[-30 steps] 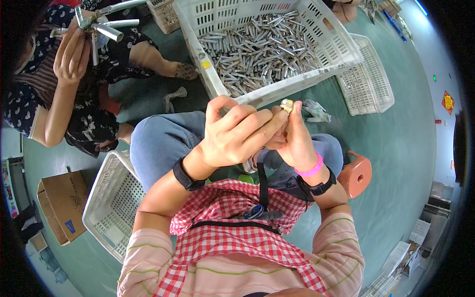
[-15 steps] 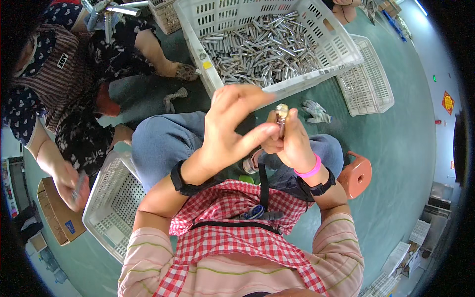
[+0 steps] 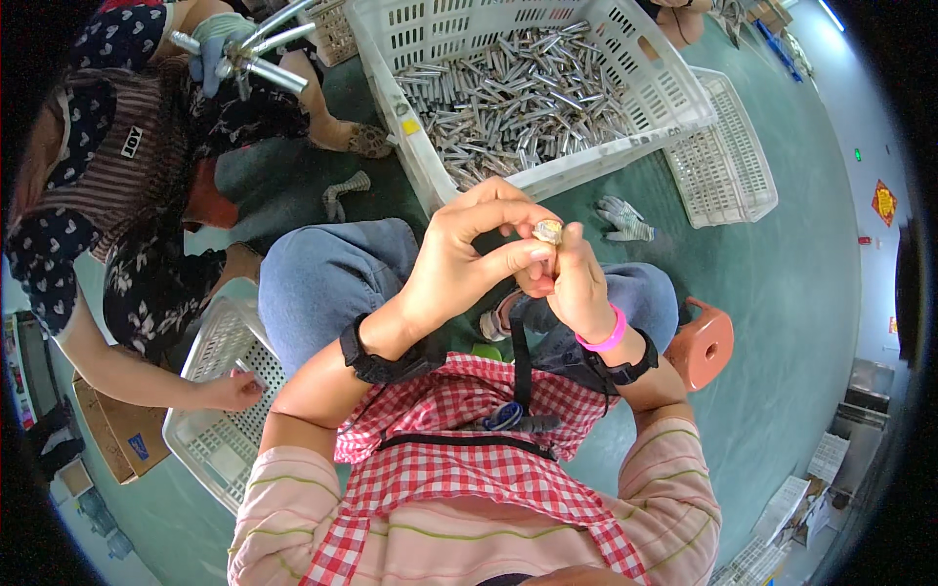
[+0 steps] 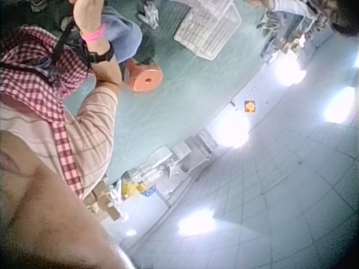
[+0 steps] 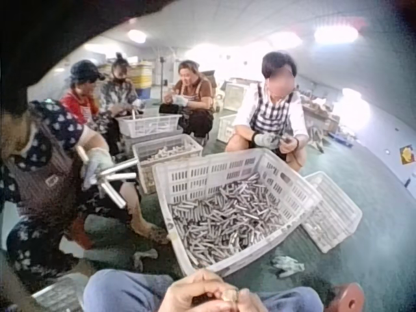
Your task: The person assembles metal components by inserting a spring and a smaller metal piece into a tubular metal frame, then places the assembled item into a white basket.
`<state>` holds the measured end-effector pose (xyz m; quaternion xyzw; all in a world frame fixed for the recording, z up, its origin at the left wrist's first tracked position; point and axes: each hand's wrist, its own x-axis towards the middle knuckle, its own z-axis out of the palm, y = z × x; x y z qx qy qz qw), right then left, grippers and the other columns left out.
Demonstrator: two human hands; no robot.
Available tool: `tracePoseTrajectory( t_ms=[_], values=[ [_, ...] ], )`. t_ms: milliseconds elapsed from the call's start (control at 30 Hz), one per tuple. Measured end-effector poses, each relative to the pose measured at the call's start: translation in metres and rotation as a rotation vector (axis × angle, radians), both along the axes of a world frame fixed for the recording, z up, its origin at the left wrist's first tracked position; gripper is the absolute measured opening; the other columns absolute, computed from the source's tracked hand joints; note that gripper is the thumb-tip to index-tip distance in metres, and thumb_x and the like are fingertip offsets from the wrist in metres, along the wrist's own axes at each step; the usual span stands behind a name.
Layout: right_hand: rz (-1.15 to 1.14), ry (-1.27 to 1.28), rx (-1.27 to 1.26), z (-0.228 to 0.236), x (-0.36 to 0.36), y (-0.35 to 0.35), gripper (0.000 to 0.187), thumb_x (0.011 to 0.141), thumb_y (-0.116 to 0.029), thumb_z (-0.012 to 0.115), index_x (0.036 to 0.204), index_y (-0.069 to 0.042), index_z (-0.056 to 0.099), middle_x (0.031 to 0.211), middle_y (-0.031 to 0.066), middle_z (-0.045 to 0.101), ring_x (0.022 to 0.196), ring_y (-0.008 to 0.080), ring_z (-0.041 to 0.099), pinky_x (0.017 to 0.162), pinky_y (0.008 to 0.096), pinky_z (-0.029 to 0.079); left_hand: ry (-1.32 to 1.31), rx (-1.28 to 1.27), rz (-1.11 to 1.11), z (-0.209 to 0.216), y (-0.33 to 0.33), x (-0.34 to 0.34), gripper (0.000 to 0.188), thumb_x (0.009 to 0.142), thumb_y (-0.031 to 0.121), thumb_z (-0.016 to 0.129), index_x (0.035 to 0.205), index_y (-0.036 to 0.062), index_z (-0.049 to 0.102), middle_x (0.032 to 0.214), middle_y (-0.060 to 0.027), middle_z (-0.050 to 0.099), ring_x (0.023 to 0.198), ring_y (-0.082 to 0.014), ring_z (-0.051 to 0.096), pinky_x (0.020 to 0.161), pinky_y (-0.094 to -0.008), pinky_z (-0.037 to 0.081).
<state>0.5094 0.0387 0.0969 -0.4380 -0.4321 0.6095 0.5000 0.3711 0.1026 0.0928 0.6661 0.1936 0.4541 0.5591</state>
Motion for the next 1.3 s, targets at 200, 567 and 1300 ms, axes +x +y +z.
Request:
tracePoseTrajectory(
  t_ms=[200,567,1300],
  values=[
    [0.061,-0.155,0.231,-0.003,0.007,0.002,0.064,0.087,-0.056,0.037,0.102,0.003,0.054,0.058,-0.0049,0.036,0.052,0.0038,0.029,0.046,0.0220,0.023,-0.020,0.082,0.018,0.000,-0.001,0.002,0.023,0.071,0.010,0.070,0.092,0.0031,0.065,0.080,-0.0036,0.056,0.075,-0.0124,0.053,0.067,-0.0245,0.043],
    [0.225,-0.026,0.204,-0.011,0.015,0.002,0.056,0.085,-0.057,0.041,0.066,-0.004,0.045,0.055,-0.0032,0.034,0.050,0.0065,0.029,0.045,0.0230,0.023,-0.079,0.087,-0.121,-0.006,0.005,0.000,0.026,0.068,0.010,0.072,0.093,0.0052,0.067,0.080,-0.0022,0.056,0.073,-0.0116,0.053,0.067,-0.0246,0.043],
    [0.645,0.340,-0.043,0.003,0.018,0.005,0.057,0.081,-0.063,0.040,0.063,-0.010,0.035,0.051,-0.0024,0.030,0.043,0.0089,0.029,0.041,0.0239,0.023,-0.149,-0.018,-0.286,-0.006,0.003,-0.002,0.032,0.074,0.023,0.068,0.098,0.0018,0.065,0.088,-0.0046,0.048,0.082,-0.0148,0.045,0.076,-0.0257,0.037]
  ],
)
